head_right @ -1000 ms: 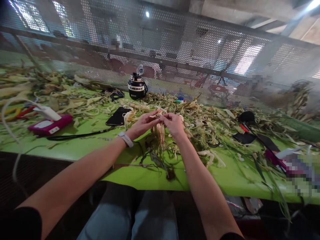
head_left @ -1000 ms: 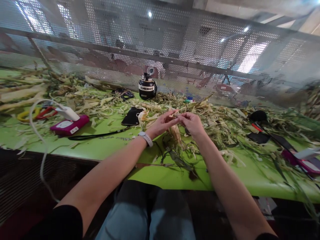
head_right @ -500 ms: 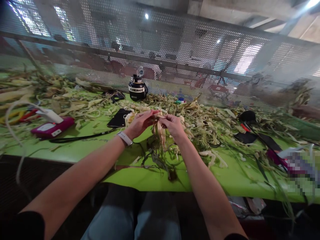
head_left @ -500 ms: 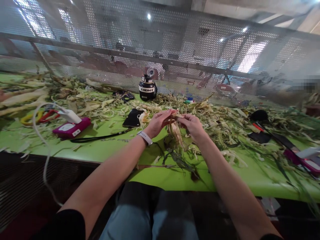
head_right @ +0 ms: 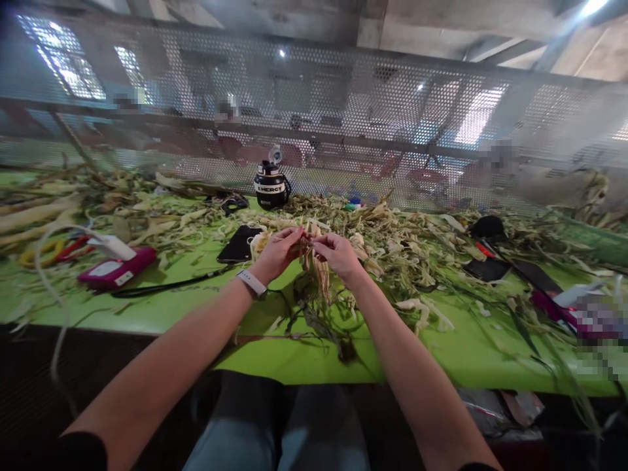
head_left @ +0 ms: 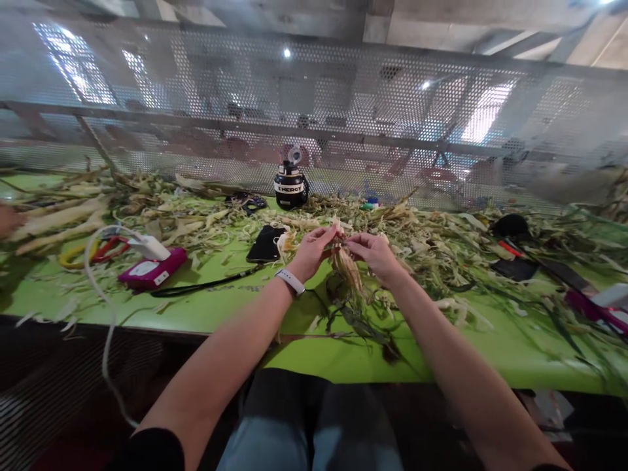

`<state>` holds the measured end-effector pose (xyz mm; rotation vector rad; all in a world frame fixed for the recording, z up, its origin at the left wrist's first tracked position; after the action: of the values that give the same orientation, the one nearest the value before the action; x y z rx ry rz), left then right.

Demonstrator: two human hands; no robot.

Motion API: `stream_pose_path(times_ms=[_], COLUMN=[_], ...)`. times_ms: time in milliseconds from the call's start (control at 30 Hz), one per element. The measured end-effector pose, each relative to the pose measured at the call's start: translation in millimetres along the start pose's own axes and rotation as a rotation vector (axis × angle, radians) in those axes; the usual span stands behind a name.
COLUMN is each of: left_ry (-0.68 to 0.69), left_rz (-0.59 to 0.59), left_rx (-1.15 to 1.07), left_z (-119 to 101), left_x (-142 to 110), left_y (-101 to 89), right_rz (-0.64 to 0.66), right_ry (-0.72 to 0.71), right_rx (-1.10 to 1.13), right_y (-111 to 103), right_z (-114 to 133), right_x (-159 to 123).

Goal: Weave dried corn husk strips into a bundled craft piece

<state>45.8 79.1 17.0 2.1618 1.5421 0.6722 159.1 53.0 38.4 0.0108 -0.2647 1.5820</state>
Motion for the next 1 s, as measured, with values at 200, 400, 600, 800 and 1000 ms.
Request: stream_pose_path(times_ms=[200,400,600,800,1000], left_ry=[0.002,-0.006,0.083,0.056,0.242], left_rz=[0.147,0.134,0.087,0.196,0.254], left_rx=[-0.119,0.033,0.082,0.361,0.550], left_z=[-8.3,-9.1,-9.1,-3.6,-19.6], left_x=[-3.0,-3.4,-2.2,-4.9,-10.7], left_y=[13.8,13.0,7.8,15.8,24.4], right_rz=[-0.137,-0.167,-0.202,-0.241,-0.229], right_ry=[-0.042,-0.203,-0.379,-0.260,0.025], right_rx=[0.078,-0.098,-0.303,-0.095,0.162], right_y=[-18.7,-23.8,-21.8,-30.8,-33.1], right_z=[3.7,18.7,42.1,34.6,-2.4], right_x=[0.5,-1.5,-12.2,-8.3,1.1])
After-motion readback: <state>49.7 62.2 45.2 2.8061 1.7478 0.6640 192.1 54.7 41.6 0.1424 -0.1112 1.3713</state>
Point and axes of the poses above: each hand's wrist, its own x-axis towards the middle knuckle, its own y-axis out of the palm, z = x × y, the point moved 10 cm from there along x, towards the middle knuckle, and after that the axes turned 5 degrees about -x, right-handed, at the moved point
